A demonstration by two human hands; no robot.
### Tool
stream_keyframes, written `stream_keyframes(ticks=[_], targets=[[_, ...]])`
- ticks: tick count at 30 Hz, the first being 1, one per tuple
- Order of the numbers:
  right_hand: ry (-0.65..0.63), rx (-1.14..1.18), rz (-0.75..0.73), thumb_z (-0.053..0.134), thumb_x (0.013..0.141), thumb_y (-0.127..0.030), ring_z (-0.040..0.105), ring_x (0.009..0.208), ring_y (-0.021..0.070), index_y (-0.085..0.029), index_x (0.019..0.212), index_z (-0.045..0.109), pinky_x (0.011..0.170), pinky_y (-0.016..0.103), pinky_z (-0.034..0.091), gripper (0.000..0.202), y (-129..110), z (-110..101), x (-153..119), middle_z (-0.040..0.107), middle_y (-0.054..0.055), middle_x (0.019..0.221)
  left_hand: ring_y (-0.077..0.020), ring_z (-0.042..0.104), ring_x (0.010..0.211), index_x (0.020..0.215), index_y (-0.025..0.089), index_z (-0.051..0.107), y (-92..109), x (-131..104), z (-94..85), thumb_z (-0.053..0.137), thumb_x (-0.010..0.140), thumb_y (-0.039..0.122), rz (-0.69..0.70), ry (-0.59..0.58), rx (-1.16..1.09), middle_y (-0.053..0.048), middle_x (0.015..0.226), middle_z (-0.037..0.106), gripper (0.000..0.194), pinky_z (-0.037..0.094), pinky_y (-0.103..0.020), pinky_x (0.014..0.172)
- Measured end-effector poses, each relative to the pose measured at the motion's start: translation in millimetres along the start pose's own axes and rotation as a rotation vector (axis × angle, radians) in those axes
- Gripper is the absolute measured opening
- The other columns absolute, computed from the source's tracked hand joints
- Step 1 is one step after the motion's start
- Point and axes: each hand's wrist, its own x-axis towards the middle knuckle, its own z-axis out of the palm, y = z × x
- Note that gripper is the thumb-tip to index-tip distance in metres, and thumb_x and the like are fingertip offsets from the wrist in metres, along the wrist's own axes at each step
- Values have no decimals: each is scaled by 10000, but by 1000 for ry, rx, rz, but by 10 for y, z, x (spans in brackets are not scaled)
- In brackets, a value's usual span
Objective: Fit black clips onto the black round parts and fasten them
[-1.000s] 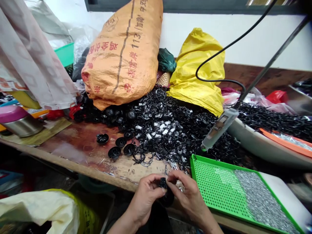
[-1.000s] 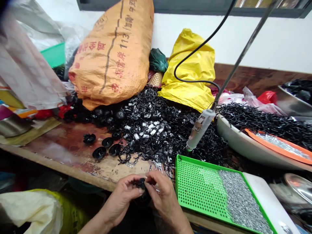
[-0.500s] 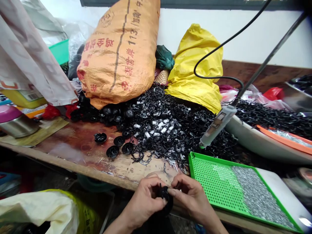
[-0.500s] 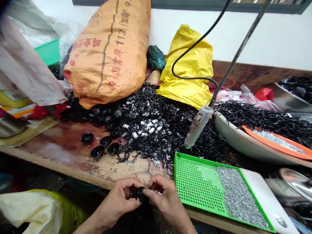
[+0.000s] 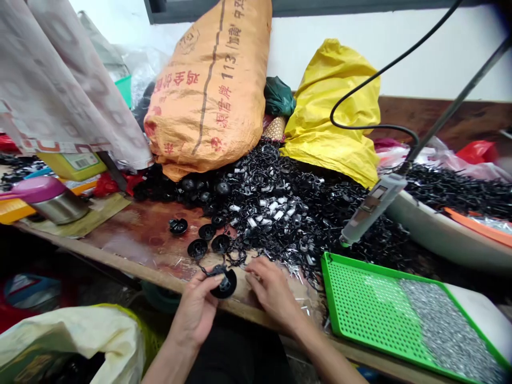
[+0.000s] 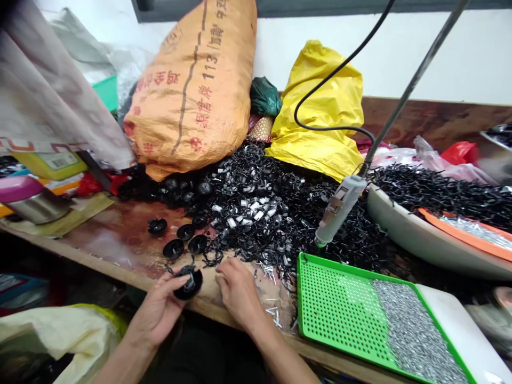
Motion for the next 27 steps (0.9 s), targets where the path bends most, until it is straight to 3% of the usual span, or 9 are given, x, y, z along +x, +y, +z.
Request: stream_keyframes(ticks=[3, 7, 13, 17, 19, 22, 27], targets=[[-60, -339, -121, 391, 792, -141, 427, 914, 193, -208, 1015, 502, 741, 317, 353, 258, -7, 120, 152, 481, 75, 1088, -73, 566, 573, 645, 147, 568, 46, 59, -29, 648, 501, 21, 59, 38, -35, 19, 624, 636, 207, 444, -154, 553], [-103, -526, -81, 372, 808, -178, 425, 843, 220, -208, 984, 513, 671, 350, 341, 227, 53, 160, 177, 522, 86, 963, -83, 574, 584, 675, 139, 571, -7, 76, -24, 660, 512, 32, 34, 11, -33, 1, 658, 645, 214, 461, -172, 554], [-105, -569, -32, 384, 782, -110, 432, 836, 216, -189, 981, 526, 666, 338, 325, 257, 134, -82, 93, 541, 92, 956, -89, 562, 580, 736, 131, 572, -134, 103, 39, 673, 526, 66, -6, -62, 17, 0, 673, 625, 242, 461, -197, 551], [-142, -518, -69, 481, 743, -175, 473, 826, 150, -272, 955, 543, 681, 250, 345, 241, 205, -311, 127, 565, -5, 972, -105, 559, 607, 780, 129, 569, -219, 111, 65, 678, 537, 102, -26, -93, 74, -11, 698, 618, 268, 453, -227, 581], [-106, -503, -25, 478, 744, -191, 498, 782, 120, -258, 881, 568, 669, 210, 352, 177, 296, -427, 188, 583, -18, 896, -107, 551, 602, 773, 131, 567, -256, 102, 69, 677, 537, 114, -40, -103, 93, -11, 691, 614, 260, 443, -230, 577], [57, -537, 157, 404, 768, -165, 515, 731, 138, -173, 824, 566, 632, 229, 354, 172, 477, -535, 326, 567, 48, 815, -96, 531, 589, 760, 134, 570, -304, 82, 76, 670, 541, 121, -30, -116, 140, -2, 671, 606, 242, 421, -214, 570], [199, -546, 337, 464, 686, -158, 514, 613, 155, -164, 729, 565, 536, 241, 328, 110, 698, -496, 491, 534, 49, 706, -85, 509, 605, 775, 131, 579, -339, 56, 78, 661, 548, 121, 43, -111, 209, 7, 654, 601, 241, 388, -191, 598]])
